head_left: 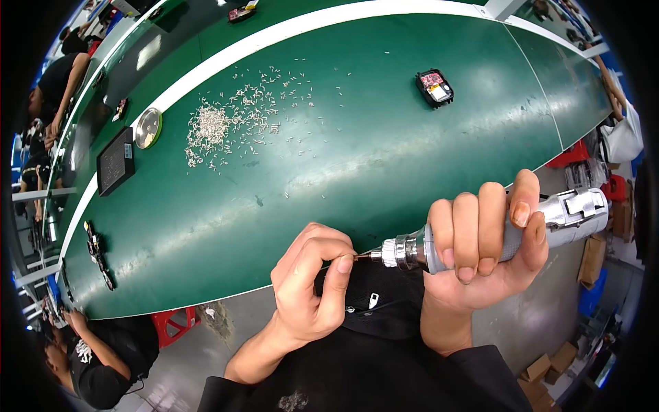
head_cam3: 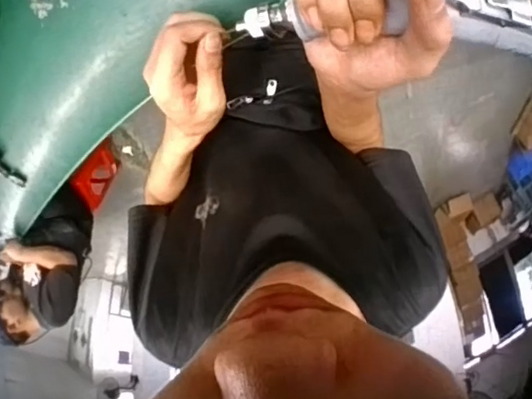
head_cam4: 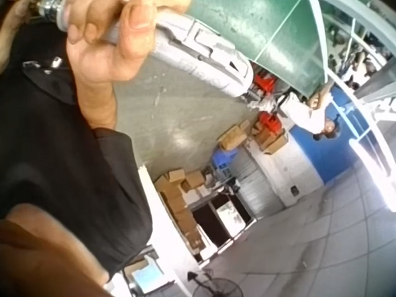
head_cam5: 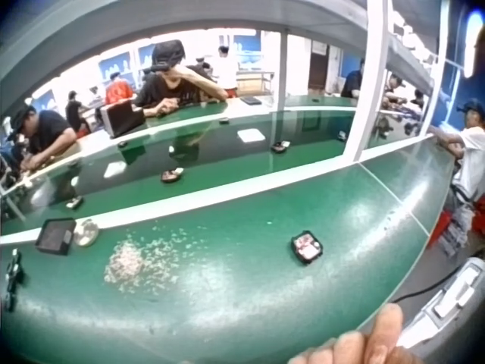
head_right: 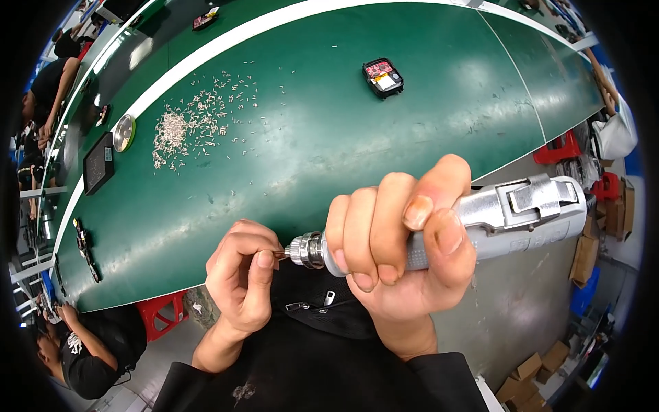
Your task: Assembling small electronic smartwatch components using an electric screwdriver on an industrial production line.
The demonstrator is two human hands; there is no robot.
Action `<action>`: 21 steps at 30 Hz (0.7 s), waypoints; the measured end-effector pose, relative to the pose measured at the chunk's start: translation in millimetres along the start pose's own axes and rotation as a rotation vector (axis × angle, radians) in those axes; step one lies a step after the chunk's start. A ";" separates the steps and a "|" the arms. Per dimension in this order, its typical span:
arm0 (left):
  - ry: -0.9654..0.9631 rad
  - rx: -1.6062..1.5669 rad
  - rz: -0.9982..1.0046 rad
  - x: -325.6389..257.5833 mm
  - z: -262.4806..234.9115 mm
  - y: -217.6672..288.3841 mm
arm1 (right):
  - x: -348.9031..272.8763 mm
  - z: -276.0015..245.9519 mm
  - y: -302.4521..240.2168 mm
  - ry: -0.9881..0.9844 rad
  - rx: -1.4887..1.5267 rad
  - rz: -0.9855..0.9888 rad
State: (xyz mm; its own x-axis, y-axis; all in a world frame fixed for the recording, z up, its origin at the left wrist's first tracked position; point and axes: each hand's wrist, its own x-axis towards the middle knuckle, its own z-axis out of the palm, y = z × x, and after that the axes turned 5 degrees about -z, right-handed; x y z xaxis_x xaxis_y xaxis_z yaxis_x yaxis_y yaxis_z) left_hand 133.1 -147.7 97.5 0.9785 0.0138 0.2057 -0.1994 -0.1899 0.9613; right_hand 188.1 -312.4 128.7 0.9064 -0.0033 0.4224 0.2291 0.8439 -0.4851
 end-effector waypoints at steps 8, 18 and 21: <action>-0.068 0.151 0.062 20.8 -28.2 7.7 | 2.2 1.2 5.1 0.258 0.102 -0.002; 0.441 1.488 -0.186 193.1 -312.2 -84.8 | -6.5 -18.0 -3.7 0.411 0.054 -0.061; 0.366 1.496 -0.508 206.3 -344.6 -114.1 | -11.5 -22.2 -9.2 0.437 0.025 -0.077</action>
State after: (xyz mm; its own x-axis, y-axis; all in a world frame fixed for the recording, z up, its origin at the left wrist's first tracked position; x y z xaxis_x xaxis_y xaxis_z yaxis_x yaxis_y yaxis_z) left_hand 339.6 215.1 93.3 0.8160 0.5493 0.1799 0.5644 -0.8243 -0.0433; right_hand 183.4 -332.0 111.3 0.9533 -0.2882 0.0906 0.2977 0.8450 -0.4442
